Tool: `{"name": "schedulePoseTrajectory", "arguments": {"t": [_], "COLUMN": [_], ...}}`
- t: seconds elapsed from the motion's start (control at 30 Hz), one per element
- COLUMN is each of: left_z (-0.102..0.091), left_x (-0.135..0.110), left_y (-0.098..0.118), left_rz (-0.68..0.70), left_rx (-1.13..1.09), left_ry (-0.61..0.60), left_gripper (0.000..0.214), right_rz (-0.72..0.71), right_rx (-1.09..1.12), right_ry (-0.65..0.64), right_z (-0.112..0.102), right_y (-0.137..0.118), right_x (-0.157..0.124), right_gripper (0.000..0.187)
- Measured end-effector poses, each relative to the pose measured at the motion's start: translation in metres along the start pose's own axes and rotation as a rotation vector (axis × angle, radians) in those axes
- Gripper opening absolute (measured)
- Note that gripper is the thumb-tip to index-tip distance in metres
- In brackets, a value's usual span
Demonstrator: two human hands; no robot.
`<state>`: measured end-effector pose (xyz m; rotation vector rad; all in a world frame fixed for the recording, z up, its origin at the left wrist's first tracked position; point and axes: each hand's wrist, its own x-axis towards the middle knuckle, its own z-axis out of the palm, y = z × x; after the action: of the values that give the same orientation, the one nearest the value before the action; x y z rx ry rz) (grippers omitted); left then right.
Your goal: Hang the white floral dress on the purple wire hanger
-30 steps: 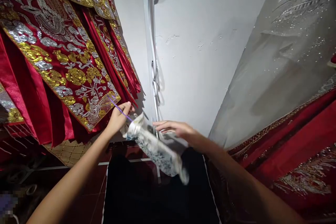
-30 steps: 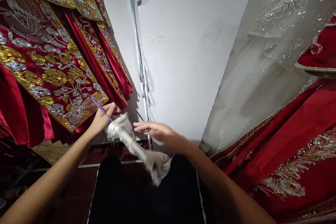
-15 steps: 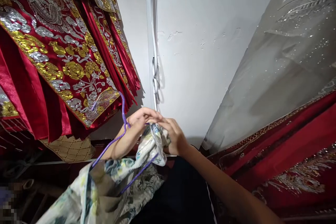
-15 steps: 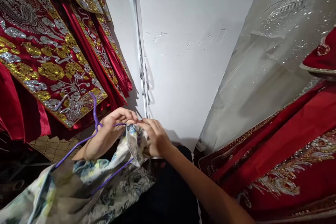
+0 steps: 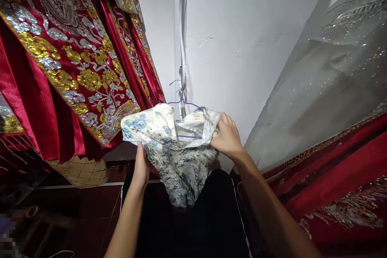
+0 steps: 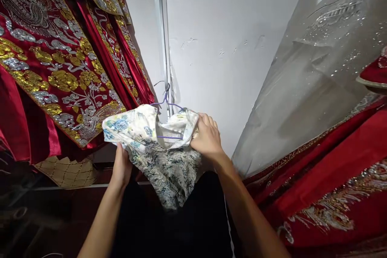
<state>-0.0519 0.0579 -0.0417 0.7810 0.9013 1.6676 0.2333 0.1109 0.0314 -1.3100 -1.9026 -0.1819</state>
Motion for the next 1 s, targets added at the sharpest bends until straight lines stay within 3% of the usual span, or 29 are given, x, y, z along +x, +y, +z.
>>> {"name": "schedulePoseTrajectory", "arguments": {"t": [0.1,0.17,0.23,0.3,0.33,0.4,0.47,0.57,0.67,0.83,1.0], "left_z": [-0.006,-0.010,-0.010,-0.005,-0.002,0.004,0.008,0.010,0.009,0.010,0.004], "left_x": [-0.009,-0.017,-0.023,-0.029,-0.031,-0.036,-0.041,-0.048,-0.050,-0.049,-0.047], "left_y": [-0.023,-0.035,-0.042,-0.046,-0.046,-0.045,-0.042,-0.032,-0.022,-0.017,-0.021], "left_rz": [-0.034,-0.102,-0.193,-0.288,-0.329,-0.382,-0.413,-0.414,-0.429,-0.512,-0.514], "left_rx": [-0.005,-0.009,-0.051,-0.106,-0.134,-0.198,-0.268,-0.354,-0.399,-0.438,-0.397], "left_ry": [0.161,0.209,0.235,0.214,0.180,0.089,0.000,-0.085,-0.121,-0.143,-0.133], "left_gripper": [0.052,0.046,0.042,0.044,0.047,0.052,0.056,0.057,0.057,0.058,0.063], "right_rz": [-0.002,0.046,0.183,0.410,0.527,0.696,0.741,0.642,0.576,0.595,0.576], "right_rx": [0.105,0.275,0.498,0.691,0.770,0.897,0.938,0.972,1.085,1.067,1.086], "right_ry": [-0.010,0.036,0.151,0.210,0.136,-0.214,-0.500,-0.599,-0.588,-0.437,-0.456], "right_z": [0.000,0.004,0.016,0.040,0.055,0.086,0.113,0.133,0.129,0.104,0.084], "right_y": [-0.012,-0.017,-0.023,-0.031,-0.036,-0.045,-0.054,-0.066,-0.072,-0.071,-0.066], "right_x": [-0.026,-0.054,-0.082,-0.105,-0.114,-0.126,-0.133,-0.138,-0.140,-0.134,-0.129], "right_gripper": [0.082,0.076,0.061,0.043,0.035,0.039,0.044,0.046,0.047,0.036,0.032]}}
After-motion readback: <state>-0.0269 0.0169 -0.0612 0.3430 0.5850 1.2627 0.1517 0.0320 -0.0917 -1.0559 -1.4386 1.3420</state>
